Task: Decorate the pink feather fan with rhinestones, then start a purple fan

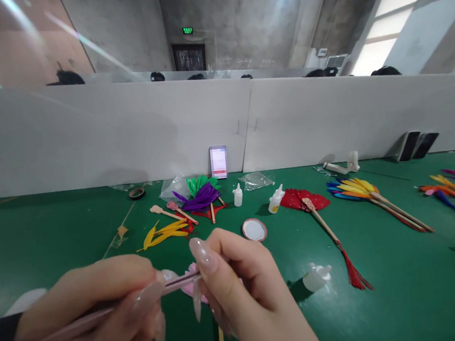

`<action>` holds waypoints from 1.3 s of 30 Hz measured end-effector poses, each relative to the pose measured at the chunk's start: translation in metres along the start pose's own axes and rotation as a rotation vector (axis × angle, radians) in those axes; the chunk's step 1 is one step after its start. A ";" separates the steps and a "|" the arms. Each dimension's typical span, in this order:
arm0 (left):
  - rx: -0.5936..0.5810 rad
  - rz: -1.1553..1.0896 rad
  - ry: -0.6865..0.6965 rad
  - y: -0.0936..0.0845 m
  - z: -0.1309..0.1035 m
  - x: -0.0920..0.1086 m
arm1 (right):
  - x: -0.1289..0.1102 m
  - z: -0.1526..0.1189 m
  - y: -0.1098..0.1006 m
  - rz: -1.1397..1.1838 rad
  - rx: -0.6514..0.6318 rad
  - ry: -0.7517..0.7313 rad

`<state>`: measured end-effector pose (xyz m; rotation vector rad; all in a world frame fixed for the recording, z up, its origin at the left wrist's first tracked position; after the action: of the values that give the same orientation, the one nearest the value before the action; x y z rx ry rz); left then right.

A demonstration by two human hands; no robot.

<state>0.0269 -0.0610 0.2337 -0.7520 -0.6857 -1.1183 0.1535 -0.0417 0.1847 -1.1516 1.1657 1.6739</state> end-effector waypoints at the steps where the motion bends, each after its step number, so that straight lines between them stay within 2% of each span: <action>1: -0.033 -0.081 -0.033 0.002 0.002 -0.004 | 0.000 0.001 0.001 0.001 -0.016 -0.014; 4: -0.138 -0.275 -0.129 0.009 0.005 -0.016 | -0.001 0.002 0.002 0.011 -0.033 -0.050; 8: -0.303 -0.430 -0.232 0.019 0.005 -0.029 | 0.002 0.001 0.001 0.015 -0.030 -0.028; 10: -0.326 -0.496 -0.272 0.022 0.004 -0.031 | 0.001 0.001 0.002 0.010 -0.042 -0.009; 12: -0.257 -0.522 -0.288 0.019 0.005 -0.031 | 0.001 0.002 0.003 0.038 -0.048 0.009; 15: -0.059 -0.508 -0.292 0.009 0.006 -0.030 | 0.002 0.002 0.004 0.111 -0.050 0.049; 17: 0.003 -0.487 -0.294 0.006 0.006 -0.029 | 0.002 0.002 0.006 0.148 -0.073 0.066; 20: -0.003 -0.441 -0.265 0.007 0.007 -0.024 | 0.002 0.001 0.009 0.197 -0.118 0.091; 23: 0.011 -0.367 -0.219 0.005 0.006 -0.020 | 0.002 0.001 0.009 0.232 -0.110 0.100; 30: -0.021 -0.259 -0.113 0.001 0.001 -0.014 | 0.002 0.001 0.009 0.288 -0.092 0.005; 36: 0.021 -0.179 -0.028 -0.001 -0.001 -0.007 | 0.003 0.002 0.006 0.249 -0.045 -0.022; 39: 0.108 -0.054 -0.002 -0.003 -0.004 -0.003 | 0.004 0.002 0.003 0.182 -0.037 0.012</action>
<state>0.0234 -0.0639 0.2296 -0.6459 -0.7652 -1.1202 0.1486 -0.0400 0.1823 -1.1074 1.2839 1.8341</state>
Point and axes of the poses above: each hand's wrist, its own z-axis towards the middle knuckle, its own y-axis out of the palm, x = y × z, the point moved 8 cm from there along z, towards the middle knuckle, and after that the axes turned 5 degrees about -y, right-handed, at the moved point
